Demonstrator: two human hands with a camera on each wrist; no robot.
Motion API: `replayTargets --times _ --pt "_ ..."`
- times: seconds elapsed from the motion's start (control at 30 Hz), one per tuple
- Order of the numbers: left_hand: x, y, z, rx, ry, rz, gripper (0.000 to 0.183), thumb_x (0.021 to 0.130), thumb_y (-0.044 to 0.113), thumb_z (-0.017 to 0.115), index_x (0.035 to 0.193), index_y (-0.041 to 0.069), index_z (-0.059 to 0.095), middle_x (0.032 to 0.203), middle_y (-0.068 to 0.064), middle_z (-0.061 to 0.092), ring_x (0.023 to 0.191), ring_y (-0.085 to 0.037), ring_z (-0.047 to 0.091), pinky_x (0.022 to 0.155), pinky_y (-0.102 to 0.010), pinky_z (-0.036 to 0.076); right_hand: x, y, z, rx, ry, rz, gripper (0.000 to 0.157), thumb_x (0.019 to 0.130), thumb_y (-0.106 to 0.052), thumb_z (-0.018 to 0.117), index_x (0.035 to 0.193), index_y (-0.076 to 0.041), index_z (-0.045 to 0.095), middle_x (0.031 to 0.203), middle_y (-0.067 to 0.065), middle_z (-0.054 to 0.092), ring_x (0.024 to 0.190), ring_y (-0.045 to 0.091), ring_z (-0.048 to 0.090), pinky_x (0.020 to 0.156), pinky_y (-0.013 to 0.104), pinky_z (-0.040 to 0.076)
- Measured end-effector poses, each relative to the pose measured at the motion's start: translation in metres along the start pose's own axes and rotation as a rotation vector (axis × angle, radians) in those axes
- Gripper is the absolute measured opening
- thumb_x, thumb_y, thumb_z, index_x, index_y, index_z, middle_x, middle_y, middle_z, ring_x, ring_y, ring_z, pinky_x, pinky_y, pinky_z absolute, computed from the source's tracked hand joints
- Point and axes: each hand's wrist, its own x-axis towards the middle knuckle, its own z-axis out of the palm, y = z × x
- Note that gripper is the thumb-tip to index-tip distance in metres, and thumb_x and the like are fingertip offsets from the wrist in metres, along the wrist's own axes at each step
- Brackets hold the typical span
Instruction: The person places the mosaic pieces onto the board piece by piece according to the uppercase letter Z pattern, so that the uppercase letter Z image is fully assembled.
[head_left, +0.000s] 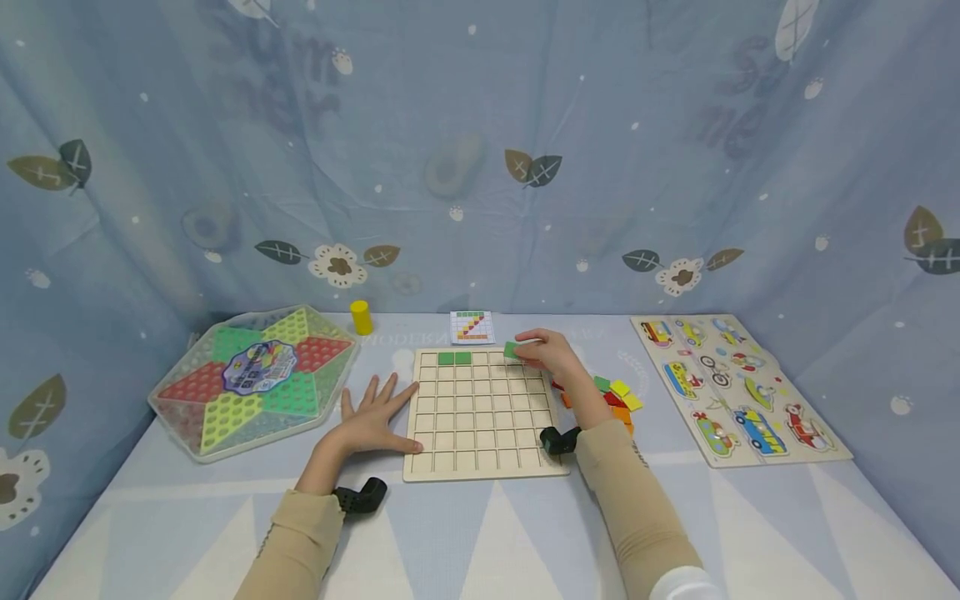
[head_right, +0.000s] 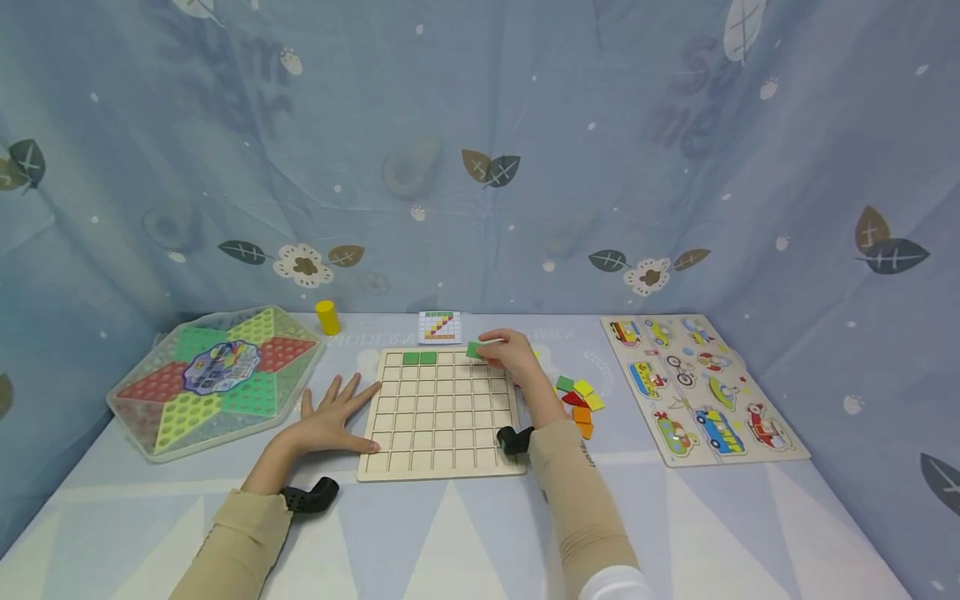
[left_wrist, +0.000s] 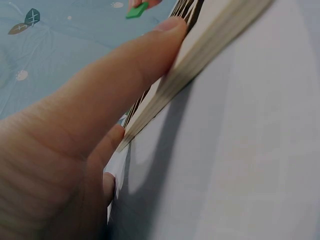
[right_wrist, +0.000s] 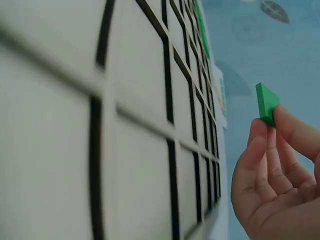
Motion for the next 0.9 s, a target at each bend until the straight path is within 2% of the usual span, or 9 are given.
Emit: replayTargets --times 0.17,0.27,0.3,0.43,0.6,0.8,0.9 --pt "0.0 0.0 0.0 -0.005 -0.003 -0.005 0.107 0.064 0.061 0.073 0.148 0.017 0.024 0.153 -0.02 0.003 0.137 -0.045 -0.008 0.096 -0.068 -0.017 0.018 0.005 0.019 0.057 -0.028 -0.007 0.024 0.082 -0.009 0.069 0.104 0.0 0.065 0.094 0.011 0.065 0.081 0.017 0.065 0.077 0.029 0.053" --pt "0.0 0.0 0.0 -0.004 -0.006 -0.009 0.107 0.064 0.061 0.073 0.148 0.017 0.023 0.154 -0.02 0.003 0.137 -0.045 -0.008 0.096 -0.068 -0.017 0.024 0.004 0.029 0.023 -0.022 0.006 0.023 0.083 -0.007 0.068 0.104 0.001 0.066 0.098 0.012 0.064 0.082 0.018 0.064 0.076 0.028 0.053" --pt "0.0 0.0 0.0 -0.004 -0.006 -0.009 0.107 0.064 0.061 0.073 0.148 0.017 0.023 0.154 -0.02 0.003 0.137 -0.045 -0.008 0.097 -0.068 -0.017 0.023 0.0 0.034 -0.008 0.001 0.036 0.023 0.084 -0.006 0.066 0.106 0.002 0.064 0.101 0.013 0.063 0.084 0.018 0.064 0.079 0.029 0.052" --pt "0.0 0.0 0.0 -0.002 -0.003 -0.004 0.107 0.064 0.06 0.073 0.148 0.018 0.023 0.154 -0.02 0.003 0.137 -0.045 -0.008 0.097 -0.068 -0.017 0.029 -0.002 0.044 -0.062 0.031 0.046 0.022 0.084 -0.002 0.065 0.105 0.004 0.064 0.098 0.013 0.061 0.078 0.016 0.063 0.075 0.027 0.053" --pt "-0.001 0.0 0.0 -0.008 -0.005 -0.003 0.106 0.064 0.06 0.073 0.148 0.018 0.023 0.154 -0.019 0.003 0.138 -0.044 -0.008 0.097 -0.068 -0.017 0.031 -0.005 0.05 -0.225 0.052 -0.01 0.015 0.083 -0.005 0.067 0.097 0.001 0.068 0.092 0.012 0.063 0.071 0.016 0.061 0.067 0.026 0.052" --pt "-0.001 0.0 0.0 0.003 -0.002 -0.002 0.106 0.064 0.06 0.073 0.148 0.018 0.024 0.154 -0.02 0.003 0.137 -0.045 -0.007 0.097 -0.068 -0.017 0.031 -0.005 0.052 -0.468 0.052 -0.076 0.013 0.082 -0.011 0.07 0.094 -0.006 0.07 0.093 0.009 0.063 0.078 0.02 0.056 0.068 0.03 0.047" --pt "-0.001 0.0 0.0 0.002 -0.001 -0.001 0.106 0.064 0.06 0.073 0.148 0.017 0.024 0.154 -0.02 0.003 0.137 -0.045 -0.007 0.097 -0.068 -0.017 0.032 -0.004 0.053 -0.544 0.038 -0.089 0.018 0.08 -0.012 0.071 0.098 -0.008 0.07 0.095 0.009 0.063 0.082 0.021 0.056 0.07 0.031 0.047"
